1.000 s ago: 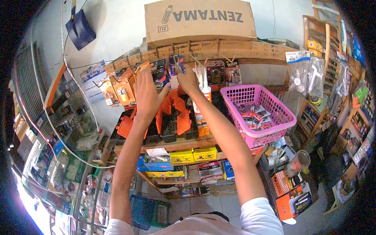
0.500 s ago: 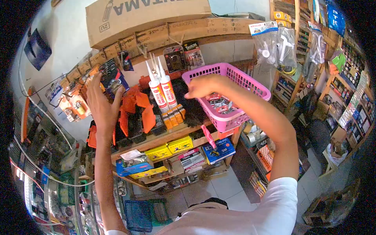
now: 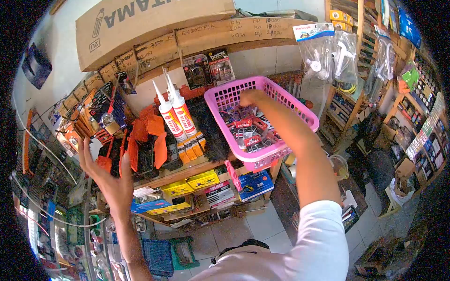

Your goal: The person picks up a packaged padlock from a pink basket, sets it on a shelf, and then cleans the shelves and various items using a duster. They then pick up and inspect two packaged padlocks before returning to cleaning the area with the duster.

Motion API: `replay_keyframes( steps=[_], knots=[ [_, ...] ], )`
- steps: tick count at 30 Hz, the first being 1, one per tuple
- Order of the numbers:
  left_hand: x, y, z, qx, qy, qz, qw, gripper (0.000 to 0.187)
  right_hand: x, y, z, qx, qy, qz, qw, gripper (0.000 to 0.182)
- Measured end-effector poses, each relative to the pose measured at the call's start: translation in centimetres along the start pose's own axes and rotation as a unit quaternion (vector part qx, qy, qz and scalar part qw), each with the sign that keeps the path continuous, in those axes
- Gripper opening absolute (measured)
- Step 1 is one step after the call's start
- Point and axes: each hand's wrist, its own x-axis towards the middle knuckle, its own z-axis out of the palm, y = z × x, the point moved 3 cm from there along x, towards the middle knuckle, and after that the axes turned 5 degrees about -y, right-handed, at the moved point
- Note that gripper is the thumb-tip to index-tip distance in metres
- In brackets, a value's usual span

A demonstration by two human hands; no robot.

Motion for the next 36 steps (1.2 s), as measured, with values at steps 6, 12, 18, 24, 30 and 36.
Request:
replay_keyframes(
  steps=[6,12,18,24,30,36],
  knots=[
    [-3.1,0.6,-4.3,0.058,-0.012,-0.062,0.996,0.085,3.7,-5.1,1.3,0.064,0.010,-0.040,0.997,0.047],
    [-6.1,-0.9,-7.3,0.144,-0.013,-0.116,0.983,0.075,5.1,-7.0,1.5,0.085,-0.014,-0.064,0.994,0.049],
    [-7.5,-0.8,-6.5,0.122,-0.038,-0.161,0.979,0.074,4.5,-6.8,1.2,0.105,-0.018,-0.075,0.991,0.051],
    [-7.0,1.1,-4.7,0.049,-0.103,-0.171,0.979,0.074,3.6,-5.2,1.7,0.123,-0.025,-0.078,0.989,0.054],
    [-7.2,1.9,-1.9,-0.018,-0.195,-0.143,0.970,0.077,6.0,-2.7,2.0,0.174,0.053,-0.150,0.972,0.059],
    [-8.2,2.8,0.8,0.002,-0.281,-0.102,0.954,0.074,3.5,-2.3,-1.6,0.214,0.119,-0.112,0.963,0.049]
  ],
)
